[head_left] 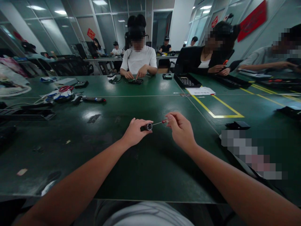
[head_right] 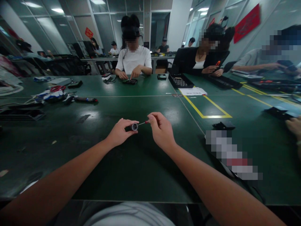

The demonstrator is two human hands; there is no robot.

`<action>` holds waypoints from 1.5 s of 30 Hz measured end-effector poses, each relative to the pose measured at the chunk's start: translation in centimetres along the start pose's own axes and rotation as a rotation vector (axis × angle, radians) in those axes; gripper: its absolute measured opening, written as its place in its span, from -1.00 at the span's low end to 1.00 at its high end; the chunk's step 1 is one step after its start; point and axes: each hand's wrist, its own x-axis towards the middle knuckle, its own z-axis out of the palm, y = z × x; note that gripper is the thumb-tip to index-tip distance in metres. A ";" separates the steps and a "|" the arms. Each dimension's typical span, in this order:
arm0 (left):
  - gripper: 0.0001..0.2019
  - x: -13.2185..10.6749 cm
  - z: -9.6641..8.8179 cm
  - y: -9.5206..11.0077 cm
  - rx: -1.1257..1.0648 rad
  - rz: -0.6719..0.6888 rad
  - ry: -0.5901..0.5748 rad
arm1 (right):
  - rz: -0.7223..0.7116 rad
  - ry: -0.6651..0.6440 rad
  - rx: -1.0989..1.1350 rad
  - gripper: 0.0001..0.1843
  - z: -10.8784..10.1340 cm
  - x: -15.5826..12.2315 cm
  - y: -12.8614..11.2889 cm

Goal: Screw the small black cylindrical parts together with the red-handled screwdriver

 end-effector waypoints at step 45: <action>-0.63 0.3 -0.7 0.0 0.057 0.011 -0.015 | -0.036 -0.065 -0.010 -0.73 0.2 0.3 0.3</action>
